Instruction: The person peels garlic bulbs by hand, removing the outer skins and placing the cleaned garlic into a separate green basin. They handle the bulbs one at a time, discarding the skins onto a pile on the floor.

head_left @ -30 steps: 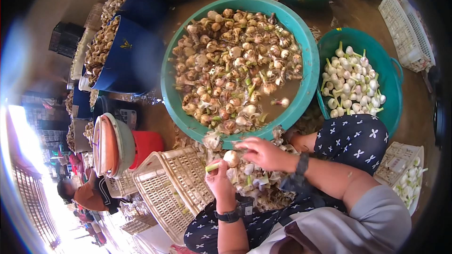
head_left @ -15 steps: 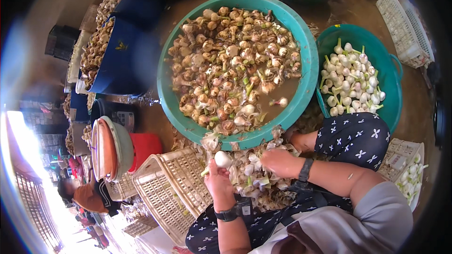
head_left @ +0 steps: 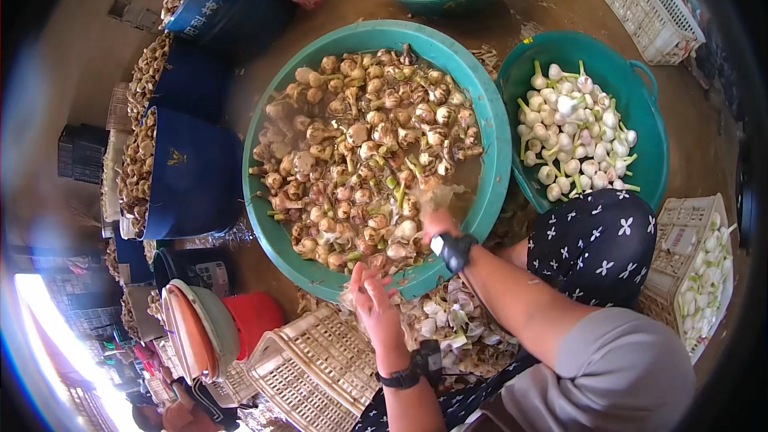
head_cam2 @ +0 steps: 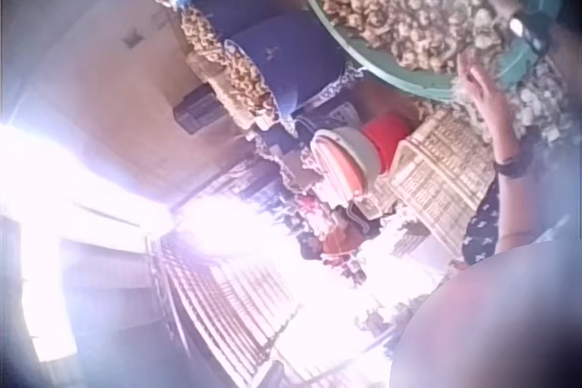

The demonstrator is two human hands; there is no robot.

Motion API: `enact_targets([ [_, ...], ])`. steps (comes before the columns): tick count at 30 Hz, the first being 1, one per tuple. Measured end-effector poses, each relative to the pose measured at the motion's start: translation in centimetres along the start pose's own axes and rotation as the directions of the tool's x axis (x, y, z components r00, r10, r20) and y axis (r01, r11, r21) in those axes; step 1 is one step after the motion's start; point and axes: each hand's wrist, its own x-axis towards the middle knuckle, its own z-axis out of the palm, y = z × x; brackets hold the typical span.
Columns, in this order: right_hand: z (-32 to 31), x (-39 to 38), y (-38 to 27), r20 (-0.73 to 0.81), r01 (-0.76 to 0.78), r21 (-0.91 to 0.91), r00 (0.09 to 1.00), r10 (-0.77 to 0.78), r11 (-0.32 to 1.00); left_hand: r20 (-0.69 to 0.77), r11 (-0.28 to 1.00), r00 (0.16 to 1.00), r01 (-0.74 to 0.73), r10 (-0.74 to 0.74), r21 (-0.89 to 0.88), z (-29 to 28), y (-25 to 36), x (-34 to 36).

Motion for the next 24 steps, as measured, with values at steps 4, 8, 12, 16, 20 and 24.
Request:
enact_targets([
  [4, 2.7, -9.5, -23.8, -0.126, 0.145, 0.007, 0.982, -0.143, 0.989, -0.01, 0.874, 0.895, 0.436, -0.445, 0.215, -2.4, -1.8, 1.0],
  [8, 0.8, -12.5, -25.4, 0.383, 0.108, -0.353, 0.923, 0.038, 0.929, 0.03, 0.925, 0.933, 0.351, -0.359, 0.147, -2.4, -3.7, -0.8],
  [12, 1.9, -13.4, -25.6, 0.345, 0.142, -0.375, 0.939, -0.004, 0.916, 0.033, 0.881, 0.882, 0.472, -0.471, -0.031, -3.4, -4.0, -2.8],
  [16, 1.8, -13.3, -24.8, 0.405, -0.665, 0.242, 0.731, 0.549, 0.706, 0.192, 0.842, 0.868, 0.493, -0.458, -0.219, -4.7, -3.3, -4.5],
  [20, 2.3, -14.8, -24.4, -0.017, 0.271, -0.037, 0.962, -0.272, 0.962, 0.212, 0.955, 0.944, 0.209, -0.253, 0.21, -5.2, -2.2, -5.6],
  [24, 2.1, -14.1, -23.0, 0.041, -0.179, 0.253, 0.984, 0.175, 0.951, 0.414, 0.678, 0.864, -0.488, 0.286, 0.55, -4.1, -1.2, -7.5],
])
